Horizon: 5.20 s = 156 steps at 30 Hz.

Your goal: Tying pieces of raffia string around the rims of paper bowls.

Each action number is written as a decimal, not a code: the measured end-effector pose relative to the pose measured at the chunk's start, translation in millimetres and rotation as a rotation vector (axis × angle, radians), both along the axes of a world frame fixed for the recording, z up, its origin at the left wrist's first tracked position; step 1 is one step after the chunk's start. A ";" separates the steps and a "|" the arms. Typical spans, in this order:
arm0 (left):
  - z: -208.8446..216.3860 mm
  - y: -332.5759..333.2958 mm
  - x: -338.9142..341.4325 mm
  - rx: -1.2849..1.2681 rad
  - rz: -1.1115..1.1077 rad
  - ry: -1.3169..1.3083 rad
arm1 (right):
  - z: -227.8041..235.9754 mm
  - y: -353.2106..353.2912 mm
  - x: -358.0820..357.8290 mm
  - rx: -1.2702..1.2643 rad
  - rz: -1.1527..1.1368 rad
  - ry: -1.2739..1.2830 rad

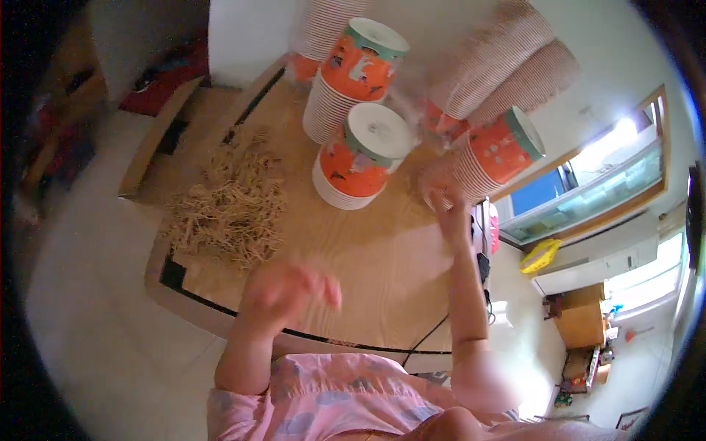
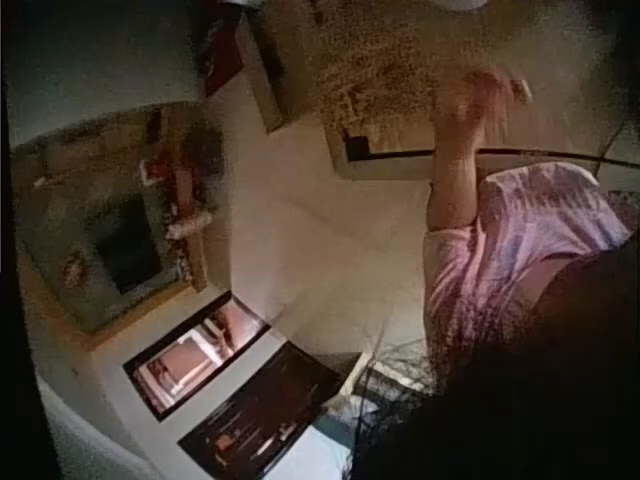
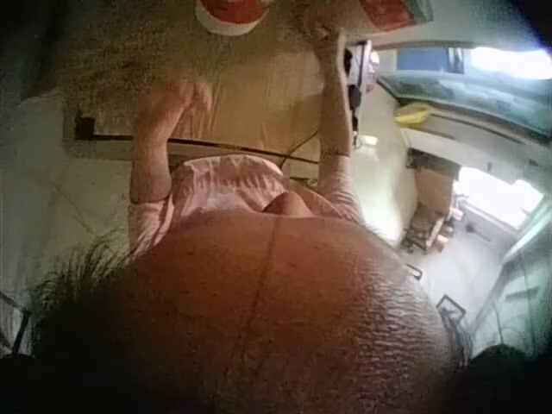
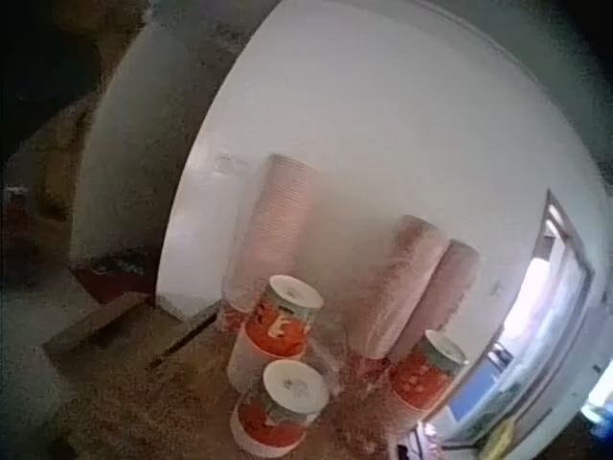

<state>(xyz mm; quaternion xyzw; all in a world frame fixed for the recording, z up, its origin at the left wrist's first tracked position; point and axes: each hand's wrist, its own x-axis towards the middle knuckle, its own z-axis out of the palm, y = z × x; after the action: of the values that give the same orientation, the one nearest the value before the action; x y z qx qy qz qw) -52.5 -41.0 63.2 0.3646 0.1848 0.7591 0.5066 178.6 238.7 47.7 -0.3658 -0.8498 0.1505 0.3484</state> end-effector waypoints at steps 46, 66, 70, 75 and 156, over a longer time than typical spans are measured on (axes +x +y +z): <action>-142.7 218.9 -58.6 -0.759 0.378 0.226 | -119.2 74.2 -59.5 -0.951 -0.084 0.549; -76.9 203.8 -53.4 -0.621 0.187 -0.004 | -51.0 66.2 -55.9 -1.166 0.157 0.775; -52.9 192.4 -49.0 -0.591 0.119 0.014 | -36.1 54.8 -48.7 -1.119 0.240 0.765; -47.8 179.2 -39.7 -0.487 0.235 0.160 | 5.7 5.5 -52.1 -0.939 0.248 0.755; -24.5 8.1 55.9 0.001 0.909 1.285 | -157.8 -219.6 26.3 -0.947 -0.123 0.852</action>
<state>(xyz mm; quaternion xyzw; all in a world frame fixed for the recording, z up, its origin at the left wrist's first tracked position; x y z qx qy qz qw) 3.4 -32.9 38.7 0.6209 0.5721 0.5325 -0.0600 204.9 19.2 -110.1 -0.4361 -0.4557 0.6217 0.4644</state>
